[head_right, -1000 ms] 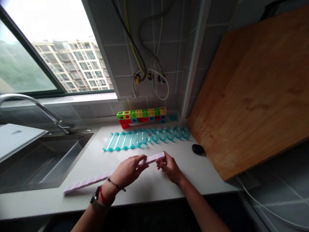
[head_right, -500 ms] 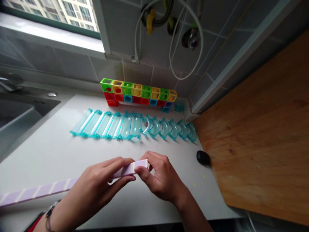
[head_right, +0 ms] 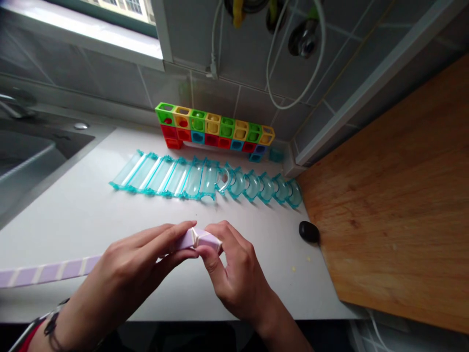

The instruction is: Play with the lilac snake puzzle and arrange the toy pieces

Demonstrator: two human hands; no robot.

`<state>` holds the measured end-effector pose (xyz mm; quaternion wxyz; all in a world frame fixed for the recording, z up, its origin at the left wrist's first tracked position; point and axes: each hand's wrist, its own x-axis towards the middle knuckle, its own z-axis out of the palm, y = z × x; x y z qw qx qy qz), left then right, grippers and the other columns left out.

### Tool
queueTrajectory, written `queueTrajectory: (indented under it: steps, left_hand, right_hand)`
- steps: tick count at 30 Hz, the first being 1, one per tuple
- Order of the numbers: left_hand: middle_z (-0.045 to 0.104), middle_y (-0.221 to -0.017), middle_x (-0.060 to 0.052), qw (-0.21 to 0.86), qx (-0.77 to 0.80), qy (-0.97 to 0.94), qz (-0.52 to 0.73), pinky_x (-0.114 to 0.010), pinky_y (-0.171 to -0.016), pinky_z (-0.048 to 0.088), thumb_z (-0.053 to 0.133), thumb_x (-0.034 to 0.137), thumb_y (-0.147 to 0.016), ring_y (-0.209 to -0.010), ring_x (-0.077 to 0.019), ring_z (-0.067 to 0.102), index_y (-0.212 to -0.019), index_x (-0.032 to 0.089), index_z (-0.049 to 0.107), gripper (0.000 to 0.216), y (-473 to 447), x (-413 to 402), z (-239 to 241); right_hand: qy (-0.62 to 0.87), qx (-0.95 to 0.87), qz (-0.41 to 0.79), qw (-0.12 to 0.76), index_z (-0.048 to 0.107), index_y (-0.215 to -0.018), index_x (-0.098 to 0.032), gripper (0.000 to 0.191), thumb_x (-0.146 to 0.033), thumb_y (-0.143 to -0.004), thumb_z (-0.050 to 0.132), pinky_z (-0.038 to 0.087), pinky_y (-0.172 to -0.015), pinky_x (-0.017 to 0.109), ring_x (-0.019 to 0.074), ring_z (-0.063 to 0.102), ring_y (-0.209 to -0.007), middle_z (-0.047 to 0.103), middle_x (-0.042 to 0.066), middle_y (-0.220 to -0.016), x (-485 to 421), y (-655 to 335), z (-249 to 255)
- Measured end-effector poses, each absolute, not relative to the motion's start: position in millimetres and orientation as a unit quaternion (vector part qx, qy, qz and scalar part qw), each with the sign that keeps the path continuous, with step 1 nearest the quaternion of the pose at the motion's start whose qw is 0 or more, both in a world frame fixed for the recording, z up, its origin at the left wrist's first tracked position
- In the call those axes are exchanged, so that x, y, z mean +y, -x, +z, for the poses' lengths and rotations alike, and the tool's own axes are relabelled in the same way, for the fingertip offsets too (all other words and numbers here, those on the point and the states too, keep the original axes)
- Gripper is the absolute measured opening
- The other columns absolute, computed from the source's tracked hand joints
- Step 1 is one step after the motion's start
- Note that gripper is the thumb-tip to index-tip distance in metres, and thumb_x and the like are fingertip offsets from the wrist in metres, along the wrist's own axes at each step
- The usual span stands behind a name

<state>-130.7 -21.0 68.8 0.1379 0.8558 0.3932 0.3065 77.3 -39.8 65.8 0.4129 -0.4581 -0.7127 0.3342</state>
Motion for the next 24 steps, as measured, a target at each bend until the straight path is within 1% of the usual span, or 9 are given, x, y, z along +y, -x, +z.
queueTrajectory:
  steps: [3,6,8,10,13,19,22,24]
  left_hand:
    - [0.072,-0.099,-0.005,0.139,0.392,-0.846,0.333,-0.028,-0.071,0.053,0.063,0.035,-0.1,-0.082,-0.0164,0.07,-0.139,0.016,0.056,0.043,131.5,-23.4,73.0]
    - [0.073,-0.101,-0.005,0.154,0.375,-0.836,0.37,-0.025,-0.075,0.054,0.066,0.032,-0.099,-0.085,-0.0147,0.07,-0.139,0.016,0.056,0.043,130.7,-25.5,77.0]
    - [0.074,-0.103,-0.005,0.171,0.367,-0.829,0.386,-0.024,-0.078,0.055,0.067,0.032,-0.098,-0.087,-0.0141,0.071,-0.138,0.017,0.056,0.044,130.7,-26.1,78.4]
    - [0.074,-0.107,-0.006,0.189,0.366,-0.829,0.379,-0.023,-0.081,0.056,0.066,0.032,-0.099,-0.091,-0.0143,0.071,-0.139,0.018,0.056,0.044,131.6,-26.0,78.3]
    - [0.074,-0.113,-0.007,0.214,0.374,-0.828,0.359,-0.023,-0.084,0.056,0.064,0.026,-0.1,-0.097,-0.0152,0.072,-0.14,0.019,0.055,0.041,133.5,-25.5,76.0]
    - [0.074,-0.118,-0.009,0.219,0.403,-0.809,0.369,-0.025,-0.089,0.057,0.061,0.022,-0.101,-0.101,-0.0177,0.072,-0.141,0.018,0.056,0.04,126.7,-31.5,70.9]
    - [0.073,-0.123,-0.008,0.245,0.421,-0.784,0.385,-0.022,-0.094,0.055,0.06,0.02,-0.101,-0.106,-0.0172,0.072,-0.141,0.019,0.056,0.04,117.5,-38.1,69.7]
    - [0.073,-0.126,-0.009,0.276,0.43,-0.763,0.397,-0.021,-0.095,0.054,0.058,0.02,-0.102,-0.109,-0.0168,0.072,-0.139,0.019,0.057,0.037,113.3,-41.3,70.6]
  right_hand:
    - [0.435,-0.735,0.274,0.442,0.062,-0.121,-0.02,0.022,-0.019,-0.1,0.059,0.052,-0.079,0.03,0.0182,0.064,-0.09,0.066,0.005,-0.101,-42.4,-74.7,61.4]
    - [0.404,-0.743,0.202,0.494,0.062,-0.134,-0.021,0.035,-0.017,-0.099,0.063,0.056,-0.083,0.033,0.021,0.067,-0.097,0.069,0.008,-0.109,-46.4,-70.6,54.1]
    - [0.403,-0.723,0.173,0.533,0.061,-0.139,-0.023,0.04,-0.018,-0.099,0.063,0.058,-0.082,0.033,0.0217,0.069,-0.097,0.071,0.009,-0.111,-48.9,-66.5,47.7]
    - [0.412,-0.702,0.172,0.554,0.062,-0.14,-0.027,0.04,-0.02,-0.1,0.063,0.06,-0.08,0.034,0.0221,0.07,-0.094,0.072,0.008,-0.109,-49.9,-62.6,41.5]
    - [0.414,-0.692,0.174,0.566,0.064,-0.138,-0.031,0.04,-0.021,-0.099,0.065,0.061,-0.079,0.037,0.0233,0.071,-0.093,0.073,0.008,-0.106,-49.4,-58.6,35.1]
    - [0.435,-0.67,0.129,0.587,0.066,-0.134,-0.03,0.044,-0.012,-0.094,0.07,0.064,-0.079,0.037,0.0224,0.074,-0.091,0.077,0.006,-0.104,-48.9,-53.2,27.4]
    - [0.418,-0.66,0.103,0.615,0.065,-0.133,-0.028,0.049,-0.006,-0.09,0.073,0.066,-0.082,0.041,0.0249,0.076,-0.098,0.078,0.008,-0.111,-48.3,-50.5,19.8]
    - [0.397,-0.656,0.105,0.633,0.063,-0.133,-0.028,0.051,-0.002,-0.089,0.072,0.066,-0.084,0.045,0.0265,0.076,-0.103,0.077,0.009,-0.116,-47.3,-49.1,15.4]
